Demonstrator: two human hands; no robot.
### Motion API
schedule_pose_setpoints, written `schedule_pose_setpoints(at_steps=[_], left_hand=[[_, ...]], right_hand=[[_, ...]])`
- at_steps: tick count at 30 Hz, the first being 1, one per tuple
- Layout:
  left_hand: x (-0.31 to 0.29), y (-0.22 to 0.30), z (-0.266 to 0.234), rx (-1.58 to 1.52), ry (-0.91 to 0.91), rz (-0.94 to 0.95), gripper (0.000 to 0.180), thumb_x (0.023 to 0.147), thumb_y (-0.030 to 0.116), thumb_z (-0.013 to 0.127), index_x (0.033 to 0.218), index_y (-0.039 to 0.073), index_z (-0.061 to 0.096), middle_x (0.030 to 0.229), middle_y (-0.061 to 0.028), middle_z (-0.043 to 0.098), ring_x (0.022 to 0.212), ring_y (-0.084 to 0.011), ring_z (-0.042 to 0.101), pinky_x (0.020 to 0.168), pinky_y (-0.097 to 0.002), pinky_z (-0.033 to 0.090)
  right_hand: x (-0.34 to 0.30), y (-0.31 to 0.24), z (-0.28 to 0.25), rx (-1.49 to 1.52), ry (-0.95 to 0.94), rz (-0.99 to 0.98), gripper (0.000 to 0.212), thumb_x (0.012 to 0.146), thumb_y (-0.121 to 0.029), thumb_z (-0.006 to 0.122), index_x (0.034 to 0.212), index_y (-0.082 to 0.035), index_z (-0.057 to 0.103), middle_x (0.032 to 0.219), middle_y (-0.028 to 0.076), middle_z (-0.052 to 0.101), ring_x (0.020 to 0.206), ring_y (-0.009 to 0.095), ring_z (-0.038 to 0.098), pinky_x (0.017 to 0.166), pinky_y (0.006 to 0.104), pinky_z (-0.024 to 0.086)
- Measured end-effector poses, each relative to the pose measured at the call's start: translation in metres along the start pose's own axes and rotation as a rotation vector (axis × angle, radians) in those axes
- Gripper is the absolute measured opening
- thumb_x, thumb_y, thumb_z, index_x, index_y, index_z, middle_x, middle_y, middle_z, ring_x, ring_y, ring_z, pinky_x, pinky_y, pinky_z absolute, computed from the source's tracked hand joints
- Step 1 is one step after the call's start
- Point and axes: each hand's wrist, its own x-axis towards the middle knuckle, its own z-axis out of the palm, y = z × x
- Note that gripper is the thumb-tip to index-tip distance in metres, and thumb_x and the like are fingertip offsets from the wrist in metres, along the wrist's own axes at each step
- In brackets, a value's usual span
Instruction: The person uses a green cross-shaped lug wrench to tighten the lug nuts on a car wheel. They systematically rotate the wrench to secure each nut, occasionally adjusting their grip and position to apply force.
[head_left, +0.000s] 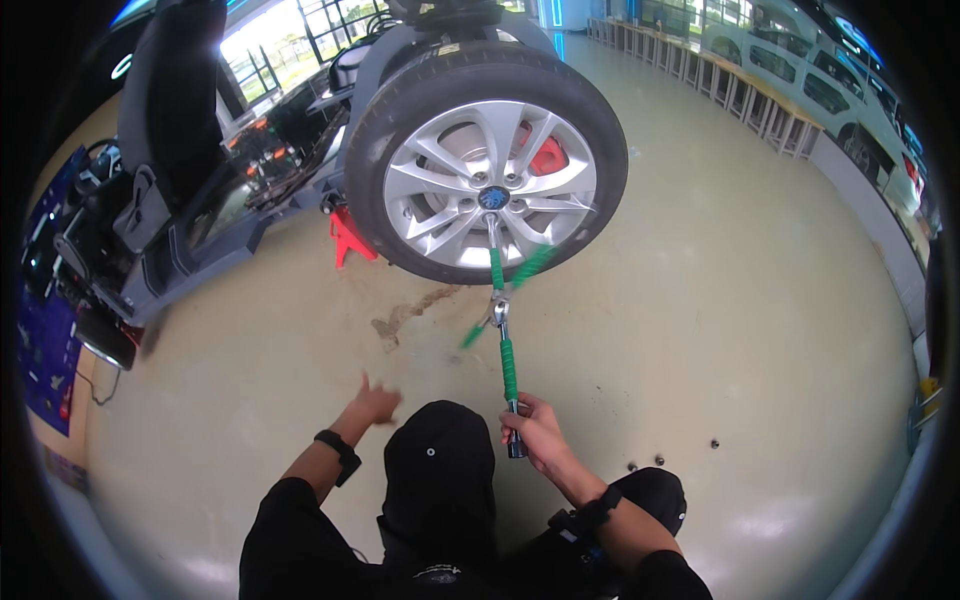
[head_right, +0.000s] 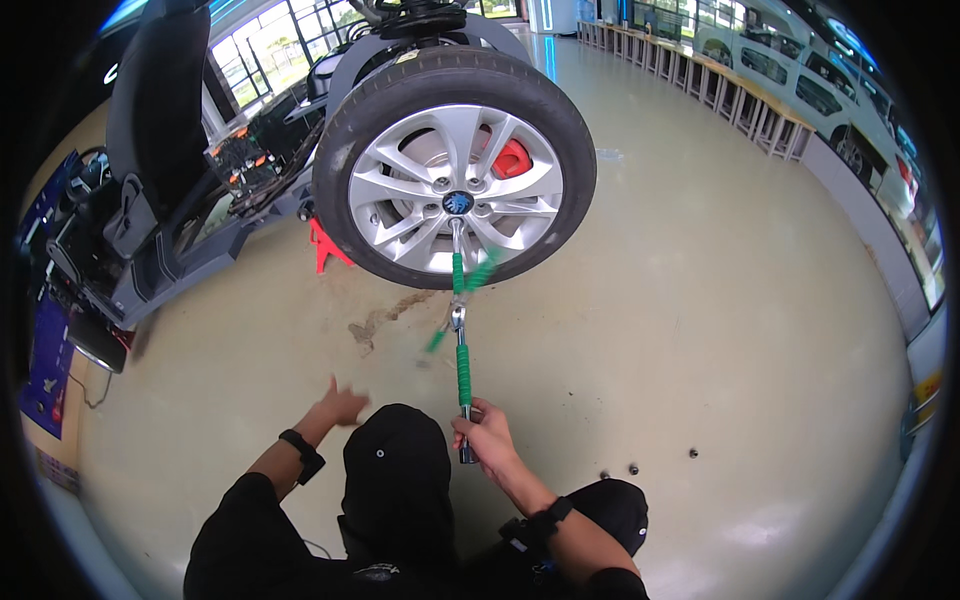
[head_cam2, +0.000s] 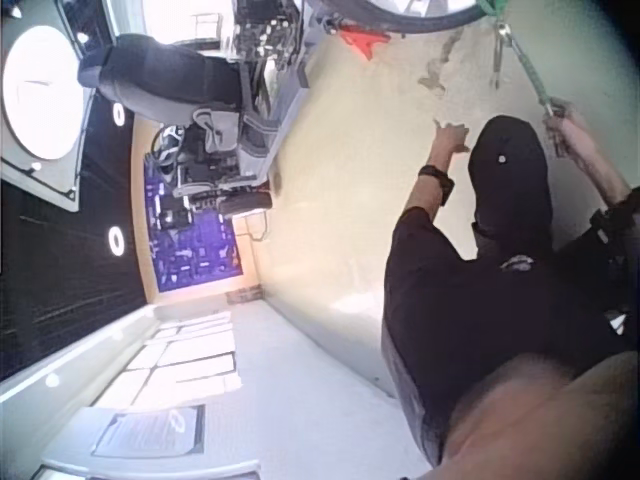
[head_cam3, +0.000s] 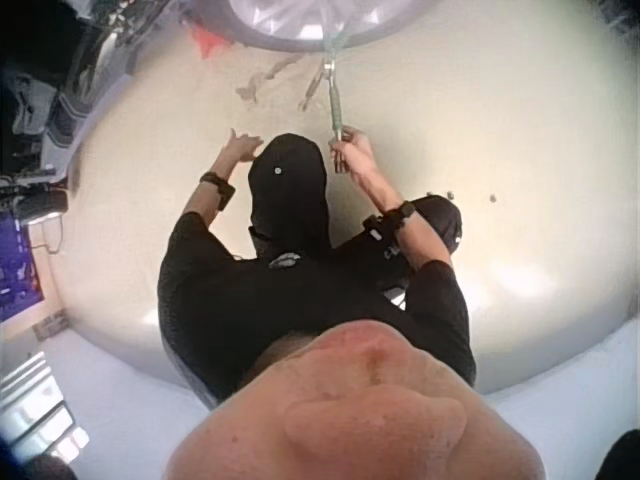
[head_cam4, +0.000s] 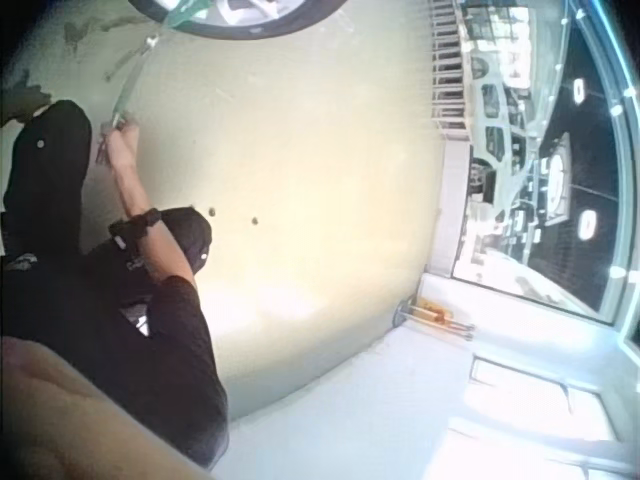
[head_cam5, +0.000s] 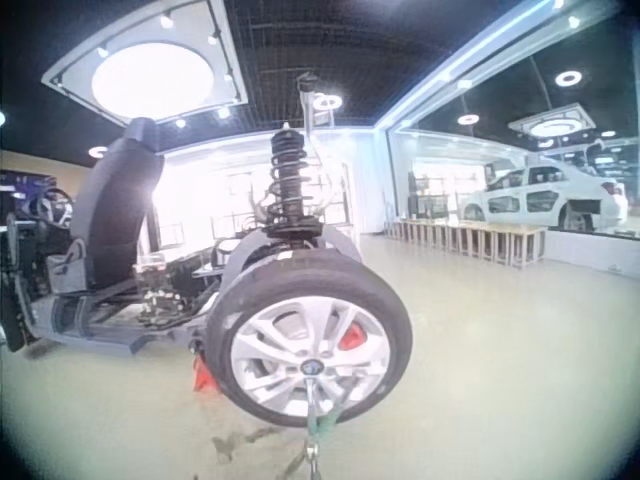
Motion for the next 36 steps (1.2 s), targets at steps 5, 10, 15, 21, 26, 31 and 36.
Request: schedule_pose_setpoints(at_steps=[5, 10, 15, 21, 26, 31, 36], left_hand=[[0.003, 0.042, 0.003, -0.807, 0.416, 0.41, 0.039, 0.087, 0.03, 0.057, 0.123, 0.018, 0.058, 0.129, -0.0104, 0.056, 0.118, -0.0326, 0.054, 0.098, -0.0512, 0.042], [-0.031, 0.026, -0.028, -0.484, 0.708, 0.394, 0.035, 0.086, 0.024, 0.059, 0.119, 0.012, 0.058, 0.112, -0.0103, 0.062, 0.107, -0.0311, 0.059, 0.091, -0.0425, 0.048], [-0.059, 0.03, -0.072, -0.427, 0.861, 0.325, 0.028, 0.085, 0.016, 0.06, 0.112, 0.009, 0.06, 0.107, -0.0097, 0.063, 0.1, -0.0307, 0.06, 0.088, -0.0407, 0.048], [-0.108, 0.04, -0.125, -0.378, 1.198, 0.47, 0.026, 0.081, 0.012, 0.062, 0.107, 0.007, 0.06, 0.108, -0.0079, 0.061, 0.101, -0.0293, 0.057, 0.088, -0.0411, 0.046], [-0.122, 0.056, -0.17, -0.323, 1.281, 0.557, 0.032, 0.08, 0.01, 0.062, 0.112, 0.007, 0.059, 0.121, -0.0079, 0.054, 0.109, -0.0296, 0.051, 0.094, -0.0418, 0.043], [-0.132, 0.072, -0.207, -0.073, 1.467, 0.516, 0.041, 0.081, 0.014, 0.063, 0.121, 0.008, 0.055, 0.133, -0.0103, 0.046, 0.121, -0.033, 0.044, 0.103, -0.0475, 0.035], [-0.112, 0.054, -0.22, 0.045, 1.378, 0.201, 0.054, 0.083, 0.026, 0.064, 0.131, 0.008, 0.048, 0.143, -0.0129, 0.038, 0.129, -0.0347, 0.037, 0.107, -0.0522, 0.028]], right_hand=[[-0.001, -0.014, -0.017, 0.004, 0.054, 0.011, 0.046, 0.082, 0.002, 0.059, 0.124, 0.008, 0.042, 0.073, 0.005, 0.054, 0.057, 0.012, 0.054, 0.052, 0.0258, 0.048], [0.005, -0.023, -0.003, 0.042, 0.008, -0.019, 0.042, 0.082, 0.002, 0.059, 0.121, 0.007, 0.044, 0.073, 0.004, 0.053, 0.059, 0.012, 0.054, 0.052, 0.0256, 0.047], [0.008, -0.016, -0.001, -0.015, 0.01, -0.002, 0.045, 0.083, 0.001, 0.06, 0.124, 0.008, 0.043, 0.075, 0.005, 0.053, 0.058, 0.011, 0.054, 0.053, 0.0248, 0.048], [0.011, -0.014, -0.002, -0.003, 0.012, 0.006, 0.044, 0.082, 0.0, 0.06, 0.122, 0.007, 0.045, 0.073, 0.004, 0.053, 0.058, 0.012, 0.054, 0.052, 0.0252, 0.046], [0.008, -0.019, -0.001, -0.021, 0.011, 0.01, 0.043, 0.082, 0.001, 0.06, 0.122, 0.006, 0.045, 0.073, 0.003, 0.052, 0.057, 0.012, 0.053, 0.052, 0.0257, 0.046], [0.009, -0.018, -0.003, -0.001, 0.017, -0.016, 0.052, 0.081, 0.0, 0.061, 0.127, 0.012, 0.04, 0.071, 0.004, 0.053, 0.055, 0.011, 0.053, 0.05, 0.0244, 0.046], [0.007, -0.019, -0.014, 0.001, 0.049, -0.043, 0.058, 0.081, 0.001, 0.061, 0.132, 0.011, 0.036, 0.076, 0.006, 0.055, 0.057, 0.011, 0.054, 0.05, 0.0244, 0.046]])
